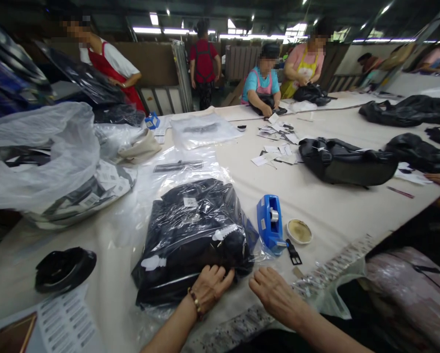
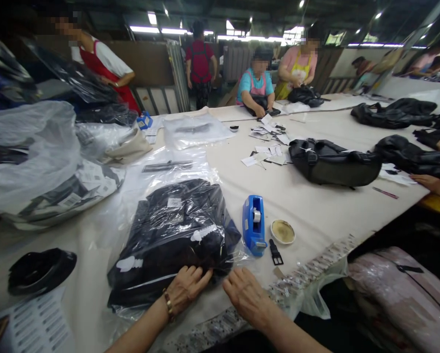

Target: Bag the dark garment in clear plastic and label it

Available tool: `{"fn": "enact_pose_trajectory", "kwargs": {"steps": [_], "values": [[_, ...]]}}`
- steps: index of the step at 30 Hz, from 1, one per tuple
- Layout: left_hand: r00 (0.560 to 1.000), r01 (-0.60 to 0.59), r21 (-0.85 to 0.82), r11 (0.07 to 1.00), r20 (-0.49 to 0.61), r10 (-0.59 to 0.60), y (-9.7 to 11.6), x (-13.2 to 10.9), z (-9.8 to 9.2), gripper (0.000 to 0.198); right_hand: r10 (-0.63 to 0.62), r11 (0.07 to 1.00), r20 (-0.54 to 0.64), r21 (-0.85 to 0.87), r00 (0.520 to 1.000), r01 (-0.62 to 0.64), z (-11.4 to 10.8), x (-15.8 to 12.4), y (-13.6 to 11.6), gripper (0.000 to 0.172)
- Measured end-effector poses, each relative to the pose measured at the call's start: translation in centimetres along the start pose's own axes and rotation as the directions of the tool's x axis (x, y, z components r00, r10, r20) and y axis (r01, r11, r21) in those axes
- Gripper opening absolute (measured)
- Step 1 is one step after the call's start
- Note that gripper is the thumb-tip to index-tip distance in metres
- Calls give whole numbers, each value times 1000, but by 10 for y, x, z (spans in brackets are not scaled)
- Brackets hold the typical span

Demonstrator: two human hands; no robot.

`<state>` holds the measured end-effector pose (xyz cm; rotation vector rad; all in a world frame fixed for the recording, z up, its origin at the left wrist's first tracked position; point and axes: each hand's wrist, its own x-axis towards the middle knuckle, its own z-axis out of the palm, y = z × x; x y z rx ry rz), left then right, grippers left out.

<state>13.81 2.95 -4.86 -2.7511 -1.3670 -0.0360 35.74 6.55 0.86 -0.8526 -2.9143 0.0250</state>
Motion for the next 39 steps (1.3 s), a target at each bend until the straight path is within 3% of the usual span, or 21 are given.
{"fn": "enact_pose_trajectory", "kwargs": {"steps": [5, 15, 26, 34, 39], "values": [[999, 32, -17, 999, -17, -33, 1, 0, 0, 36, -112, 975, -56, -201, 992, 99, 12, 23, 4, 16], [996, 75, -61, 995, -47, -78, 4, 0, -6, 28, -49, 981, -126, -193, 991, 24, 24, 32, 4, 24], [967, 89, -65, 994, -232, -102, 6, 0, 0, 23, -64, 979, -157, -200, 985, 32, 20, 36, 7, 22], [980, 101, -72, 992, -164, -112, 6, -1, 0, 25, -77, 981, -179, -187, 981, 43, 18, 41, 15, 21], [982, 108, -75, 991, -144, -118, 4, 3, -2, 24, -36, 985, -250, -174, 968, -9, 16, 43, 35, 23]]}}
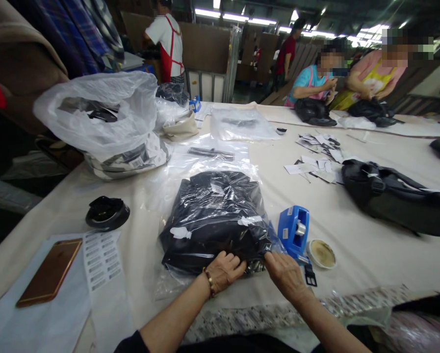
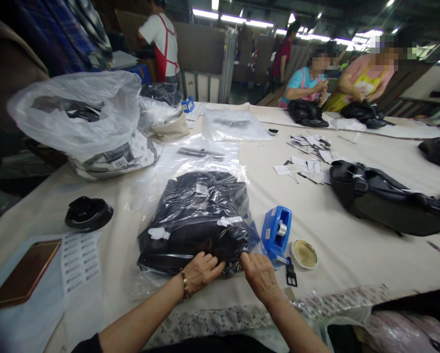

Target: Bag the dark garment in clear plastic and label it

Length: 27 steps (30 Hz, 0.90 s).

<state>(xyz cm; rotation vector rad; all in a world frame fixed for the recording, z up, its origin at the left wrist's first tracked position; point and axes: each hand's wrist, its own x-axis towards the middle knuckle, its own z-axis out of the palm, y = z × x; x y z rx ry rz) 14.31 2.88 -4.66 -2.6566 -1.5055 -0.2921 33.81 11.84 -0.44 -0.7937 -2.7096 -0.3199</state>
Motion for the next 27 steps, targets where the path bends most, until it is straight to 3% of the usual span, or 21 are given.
{"fn": "enact_pose_trajectory", "kwargs": {"steps": [4, 7, 9, 12, 16, 19, 22, 27], "values": [[1000, 1, -3, 1000, 1, -1, -1, 0, 1, 24, 46, 999, -51, -6, 998, -47, -4, -5, 8, 28], [1000, 17, -11, 1000, 11, -17, -1, 0, 3, 23, 85, 996, -87, 19, 993, -84, -10, -13, -8, 27], [999, 27, -26, 999, 29, -26, -1, 1, 4, 24, 107, 987, -98, 134, 989, -94, -10, -19, -26, 24], [995, 47, -60, 997, 91, -41, 2, 5, 1, 23, 63, 941, -49, 337, 997, -43, 0, -26, -51, 15], [977, 143, -54, 988, 166, -132, 4, -2, -16, 26, 74, 920, 9, 385, 997, -72, 23, -28, -59, 24], [933, 279, -27, 960, 245, -264, 2, -30, -38, 43, 80, 919, 18, 386, 997, -80, 33, -29, -54, 25], [898, 335, 66, 940, 278, -340, -4, -77, -55, 49, 84, 920, 4, 385, 996, -79, 36, -32, -51, 26], [953, 276, 263, 924, 51, -299, -14, -141, -60, 16, 93, 920, 8, 382, 996, -89, 38, -34, -53, 25]]}}
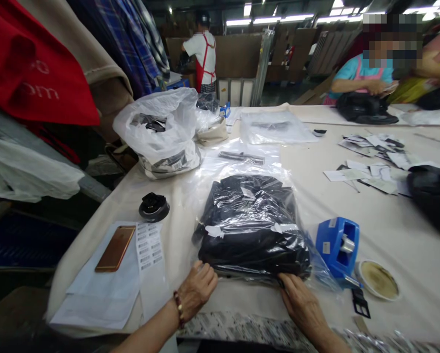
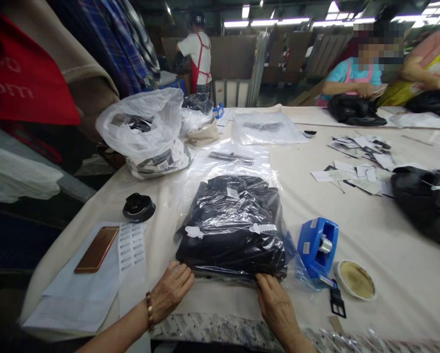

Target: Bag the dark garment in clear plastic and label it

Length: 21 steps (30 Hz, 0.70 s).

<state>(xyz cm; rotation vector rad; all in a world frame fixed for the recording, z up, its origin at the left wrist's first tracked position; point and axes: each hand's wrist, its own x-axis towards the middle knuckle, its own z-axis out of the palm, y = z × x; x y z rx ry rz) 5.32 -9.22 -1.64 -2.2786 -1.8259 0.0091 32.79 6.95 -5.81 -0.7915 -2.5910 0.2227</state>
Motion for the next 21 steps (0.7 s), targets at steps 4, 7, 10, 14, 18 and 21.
{"fn": "enact_pose_trajectory", "kwargs": {"steps": [4, 7, 10, 14, 18, 21], "values": [[990, 34, 27, 999, -138, -30, -3, -14, 12, 18, -23, 1000, 2, -15, 1000, 23, 0, 0, 2, 24], [990, 71, 55, 996, -125, -64, 0, -16, 23, 27, -33, 999, 12, -19, 999, 33, -1, 1, 3, 24], [989, 106, 44, 993, -111, -101, 2, -17, 32, 27, -23, 1000, 11, -12, 1000, 23, 0, -1, 3, 23], [981, 154, -87, 984, -102, -163, 7, -22, 37, 44, -8, 1000, 7, -11, 1000, 8, 3, -3, 3, 23], [971, 184, -73, 980, -143, -193, 11, -30, 45, 42, -12, 1000, 1, -14, 1000, 12, 4, -3, 3, 23], [960, 230, -35, 973, -158, -233, 12, -33, 54, 26, -12, 1000, 3, -5, 1000, 12, 3, -2, 3, 23]]}}
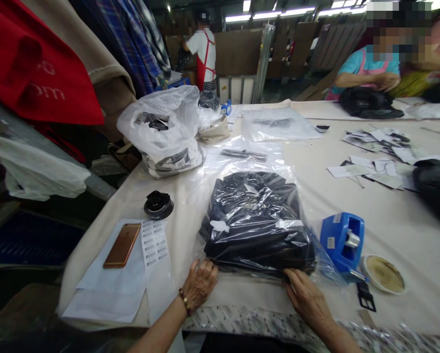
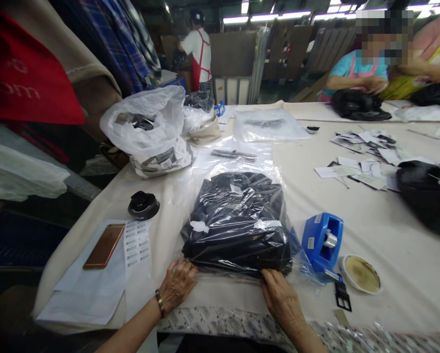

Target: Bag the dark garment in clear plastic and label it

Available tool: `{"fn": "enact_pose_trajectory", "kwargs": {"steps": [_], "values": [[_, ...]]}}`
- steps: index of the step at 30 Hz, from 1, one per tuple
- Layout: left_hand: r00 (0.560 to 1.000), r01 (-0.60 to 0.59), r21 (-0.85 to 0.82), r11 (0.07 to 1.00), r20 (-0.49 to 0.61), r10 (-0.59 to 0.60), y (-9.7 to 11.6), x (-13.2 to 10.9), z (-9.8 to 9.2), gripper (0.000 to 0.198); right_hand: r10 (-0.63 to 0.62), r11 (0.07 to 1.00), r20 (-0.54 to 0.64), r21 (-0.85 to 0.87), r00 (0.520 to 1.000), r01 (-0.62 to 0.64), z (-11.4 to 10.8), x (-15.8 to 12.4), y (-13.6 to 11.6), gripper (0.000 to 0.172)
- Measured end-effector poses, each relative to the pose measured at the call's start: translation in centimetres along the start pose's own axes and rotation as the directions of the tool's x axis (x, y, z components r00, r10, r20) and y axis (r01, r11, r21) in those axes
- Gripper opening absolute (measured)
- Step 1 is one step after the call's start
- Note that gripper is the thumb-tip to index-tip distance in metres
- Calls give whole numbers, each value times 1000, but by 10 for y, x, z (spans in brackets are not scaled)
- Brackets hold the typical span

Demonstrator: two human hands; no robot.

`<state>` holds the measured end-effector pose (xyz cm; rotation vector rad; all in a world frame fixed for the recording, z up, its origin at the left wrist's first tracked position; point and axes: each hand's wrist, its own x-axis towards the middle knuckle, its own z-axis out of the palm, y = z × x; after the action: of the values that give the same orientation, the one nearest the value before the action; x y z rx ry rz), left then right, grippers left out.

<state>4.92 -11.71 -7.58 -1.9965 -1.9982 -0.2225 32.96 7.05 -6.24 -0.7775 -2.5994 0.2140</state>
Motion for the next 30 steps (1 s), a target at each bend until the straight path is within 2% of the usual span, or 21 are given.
{"fn": "enact_pose_trajectory", "kwargs": {"steps": [3, 6, 12, 17, 22, 26, 28, 30], "values": [[999, -17, 23, 1000, -39, 17, -1, 1, 5, 25, -1, 1000, 6, -3, 1000, 1, 0, 0, 1, 23], [995, -41, -11, 999, -91, 40, -1, 4, 2, 28, -18, 999, 12, -28, 1000, 18, 0, 1, 1, 23], [996, -30, -84, 996, -87, 22, -4, 9, -12, 30, -36, 998, 11, -58, 999, 36, 0, 2, 1, 23], [993, -41, -74, 996, -112, 33, -10, 10, -11, 28, -58, 996, -2, -73, 998, 57, 0, 2, 1, 24], [990, -95, -73, 993, -113, 86, -15, 13, -11, 25, -54, 996, -16, -70, 998, 53, -1, 5, -1, 23], [985, -155, -69, 985, -89, 149, -12, 12, -15, 17, -36, 997, -9, -71, 999, 35, 0, 4, -1, 22], [978, -190, -61, 980, -94, 184, -6, 13, -17, 19, -23, 998, -3, -63, 1000, 23, 2, 3, -1, 22], [966, -223, -44, 974, -144, 215, -1, 15, -18, 25, -15, 998, 5, -58, 1000, 15, 3, 2, 0, 22]]}}
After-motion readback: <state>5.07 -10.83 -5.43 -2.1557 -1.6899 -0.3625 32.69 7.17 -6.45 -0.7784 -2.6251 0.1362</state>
